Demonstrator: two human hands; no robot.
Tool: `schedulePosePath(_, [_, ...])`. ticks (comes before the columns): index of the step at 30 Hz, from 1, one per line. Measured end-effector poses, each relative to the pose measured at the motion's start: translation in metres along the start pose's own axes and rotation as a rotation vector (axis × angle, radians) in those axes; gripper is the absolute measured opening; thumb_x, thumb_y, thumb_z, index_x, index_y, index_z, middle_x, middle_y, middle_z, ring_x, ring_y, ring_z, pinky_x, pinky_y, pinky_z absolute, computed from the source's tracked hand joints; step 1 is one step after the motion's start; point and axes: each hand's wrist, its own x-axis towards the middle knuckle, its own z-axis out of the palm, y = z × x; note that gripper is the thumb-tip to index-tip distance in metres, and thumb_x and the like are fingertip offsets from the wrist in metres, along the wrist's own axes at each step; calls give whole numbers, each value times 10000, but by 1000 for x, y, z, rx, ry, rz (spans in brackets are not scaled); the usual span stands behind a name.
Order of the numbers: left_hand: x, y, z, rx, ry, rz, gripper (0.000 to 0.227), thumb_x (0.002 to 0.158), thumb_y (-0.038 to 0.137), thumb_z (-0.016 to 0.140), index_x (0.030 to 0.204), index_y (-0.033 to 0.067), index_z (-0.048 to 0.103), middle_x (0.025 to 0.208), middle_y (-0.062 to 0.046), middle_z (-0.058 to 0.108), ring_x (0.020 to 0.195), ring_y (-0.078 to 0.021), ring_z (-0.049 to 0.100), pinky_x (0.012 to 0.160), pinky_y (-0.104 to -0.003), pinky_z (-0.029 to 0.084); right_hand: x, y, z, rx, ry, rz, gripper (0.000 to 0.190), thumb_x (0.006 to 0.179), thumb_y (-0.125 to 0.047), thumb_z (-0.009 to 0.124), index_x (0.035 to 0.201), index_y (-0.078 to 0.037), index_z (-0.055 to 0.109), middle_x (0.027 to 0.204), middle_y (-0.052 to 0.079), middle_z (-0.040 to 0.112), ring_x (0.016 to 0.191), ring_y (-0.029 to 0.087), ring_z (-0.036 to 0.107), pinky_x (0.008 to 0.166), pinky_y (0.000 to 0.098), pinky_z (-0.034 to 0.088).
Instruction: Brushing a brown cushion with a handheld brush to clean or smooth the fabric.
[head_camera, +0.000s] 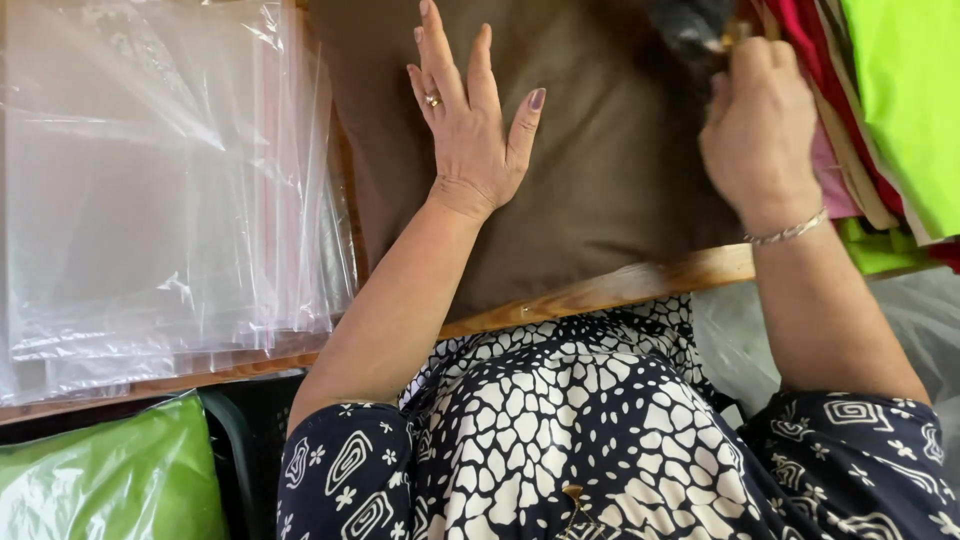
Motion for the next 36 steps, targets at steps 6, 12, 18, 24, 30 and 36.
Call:
schedulePosePath(6, [1,-3,-2,61,38,-6,499,1035,480,382,1084,5,523,1551,-158,-31,1460,-458,153,1164,-646,254,-11,-67,-11,172,-252,-215,144,975,-92,447,1088,-20,501,904,179,433,423,461,472,352,554,414])
schedulePosePath(12, [9,16,-19,492,-375,-90,1004,766,854,369,1322,19,409,1400,-208,355,1312,-456,254,1034,-593,171,26,18,47,174,-266,95,307,1031,-242,478,991,57,533,850,305,621,787,533,550,658,573,397])
schedulePosePath(18, [12,4,-6,692,-318,-156,886,656,850,614,1038,53,548,1031,-140,518,1004,-345,482,759,-402,405,-6,-19,1,372,-305,139,220,893,-91,588,1066,8,494,922,231,633,802,449,580,652,481,437])
schedulePosePath(24, [27,-31,17,306,-448,123,279,562,-129,579,547,104,427,530,-53,475,462,-261,461,589,-369,479,-65,-59,-50,510,-534,149,156,933,-151,518,952,-13,449,871,206,622,830,405,598,716,442,432])
schedulePosePath(30, [83,0,-60,-157,-508,543,386,569,-131,509,923,-18,611,944,-186,602,882,-415,585,726,-433,467,-81,-43,-82,657,-535,105,188,901,-143,630,830,-38,491,783,11,594,732,112,515,655,268,412])
schedulePosePath(36, [80,18,-79,-18,-562,432,467,522,-149,456,863,90,666,850,-85,611,775,-323,533,589,-398,386,-88,-18,-103,681,-215,25,133,937,-3,684,889,5,560,786,41,537,676,132,446,585,242,368])
